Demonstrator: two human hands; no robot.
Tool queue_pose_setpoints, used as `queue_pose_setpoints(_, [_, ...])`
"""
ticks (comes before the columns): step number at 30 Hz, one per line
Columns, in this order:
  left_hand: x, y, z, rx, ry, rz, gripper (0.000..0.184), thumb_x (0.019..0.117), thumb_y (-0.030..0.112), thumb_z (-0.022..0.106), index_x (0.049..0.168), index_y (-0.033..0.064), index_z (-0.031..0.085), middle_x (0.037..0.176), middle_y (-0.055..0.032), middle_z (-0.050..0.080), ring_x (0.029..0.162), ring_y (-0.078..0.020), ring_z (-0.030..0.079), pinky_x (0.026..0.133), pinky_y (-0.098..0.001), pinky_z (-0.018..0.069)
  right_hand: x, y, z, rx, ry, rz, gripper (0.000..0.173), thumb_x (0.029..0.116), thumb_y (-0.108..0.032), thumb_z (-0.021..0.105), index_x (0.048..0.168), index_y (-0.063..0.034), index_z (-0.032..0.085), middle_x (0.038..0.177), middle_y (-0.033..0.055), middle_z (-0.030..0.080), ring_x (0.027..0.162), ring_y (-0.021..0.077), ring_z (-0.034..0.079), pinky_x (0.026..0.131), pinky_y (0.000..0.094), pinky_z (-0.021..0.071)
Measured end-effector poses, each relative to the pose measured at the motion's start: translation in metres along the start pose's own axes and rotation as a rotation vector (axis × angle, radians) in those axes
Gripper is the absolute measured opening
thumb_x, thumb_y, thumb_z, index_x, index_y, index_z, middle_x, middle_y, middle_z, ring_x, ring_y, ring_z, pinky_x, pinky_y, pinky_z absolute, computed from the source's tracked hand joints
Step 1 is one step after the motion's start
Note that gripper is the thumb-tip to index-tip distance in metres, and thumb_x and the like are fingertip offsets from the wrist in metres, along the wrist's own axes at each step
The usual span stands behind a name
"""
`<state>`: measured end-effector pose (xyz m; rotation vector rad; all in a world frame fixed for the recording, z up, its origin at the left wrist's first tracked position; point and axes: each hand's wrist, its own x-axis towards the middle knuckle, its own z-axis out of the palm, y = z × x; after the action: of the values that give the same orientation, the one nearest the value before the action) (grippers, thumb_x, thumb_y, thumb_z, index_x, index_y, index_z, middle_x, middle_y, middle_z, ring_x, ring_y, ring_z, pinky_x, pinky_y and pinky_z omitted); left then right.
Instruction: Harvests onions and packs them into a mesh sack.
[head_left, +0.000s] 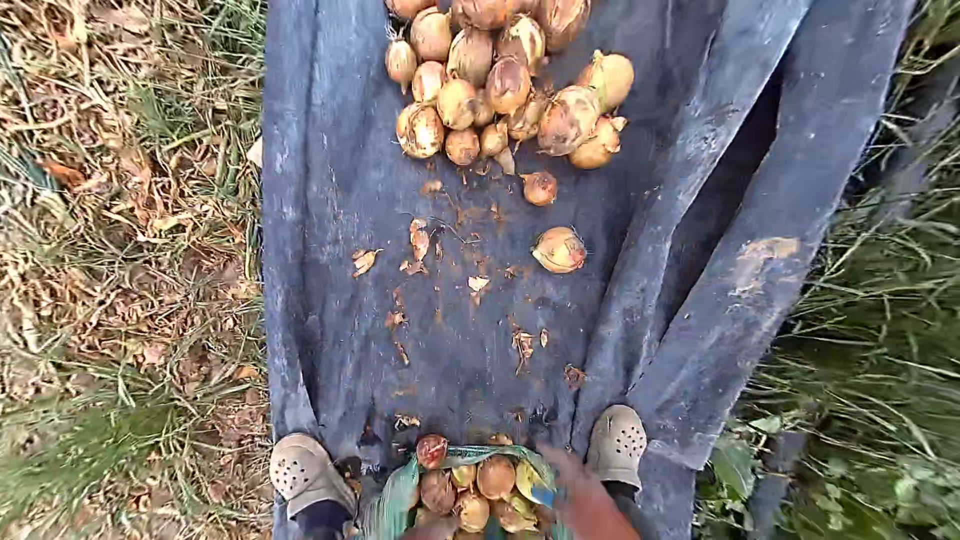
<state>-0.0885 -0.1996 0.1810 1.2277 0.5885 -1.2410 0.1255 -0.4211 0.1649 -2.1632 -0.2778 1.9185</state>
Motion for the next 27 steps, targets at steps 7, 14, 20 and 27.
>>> queue_pose_setpoints(7, [0.115, 0.187, -0.251, 0.438, 1.029, 0.346, 0.057, 0.1002, 0.03, 0.067, 0.149, 0.0057, 0.05, 0.15, -0.0239, 0.05, 0.136, -0.044, 0.051, 0.108, -0.0624, 0.0457, 0.18, -0.111, -0.212, -0.235, 0.735, -0.03, 0.1, 0.0791, -0.027, 0.083, 0.163, -0.0274, 0.028, 0.156, 0.0309, 0.037, 0.114, 0.0569, 0.059, 0.081, 0.0729, 0.0522])
queue_pose_setpoints(14, [0.197, 0.331, -0.356, 0.62, 1.116, 0.32, 0.07, 0.0921, 0.022, 0.07, 0.154, 0.0083, 0.041, 0.156, -0.0209, 0.043, 0.144, -0.0468, 0.039, 0.106, -0.0718, 0.0398, 0.234, -0.132, -0.193, -0.452, 0.798, 0.038, 0.109, 0.0763, -0.032, 0.08, 0.166, -0.0363, 0.018, 0.141, 0.0267, 0.055, 0.109, 0.0516, 0.064, 0.074, 0.0688, 0.0532])
queue_pose_setpoints(20, [0.218, 0.332, -0.369, 0.93, 1.072, 0.113, 0.077, 0.0817, 0.009, 0.076, 0.152, 0.0218, 0.047, 0.148, -0.0238, 0.049, 0.144, -0.0531, 0.034, 0.087, -0.0816, 0.042, 0.246, -0.148, -0.223, -0.494, 0.714, 0.011, 0.107, 0.0799, -0.035, 0.075, 0.165, -0.0437, 0.011, 0.135, 0.0263, 0.058, 0.085, 0.0414, 0.07, 0.067, 0.0593, 0.0559])
queue_pose_setpoints(27, [0.197, 0.316, -0.377, 0.481, 0.803, 0.185, 0.056, 0.0921, 0.023, 0.076, 0.141, 0.009, 0.052, 0.127, -0.0265, 0.062, 0.116, -0.0452, 0.062, 0.087, -0.0689, 0.051, 0.246, -0.144, -0.23, -0.497, 0.668, -0.056, 0.084, 0.0859, -0.048, 0.071, 0.16, -0.0416, 0.032, 0.128, 0.0239, 0.063, 0.089, 0.0421, 0.07, 0.07, 0.0607, 0.0553])
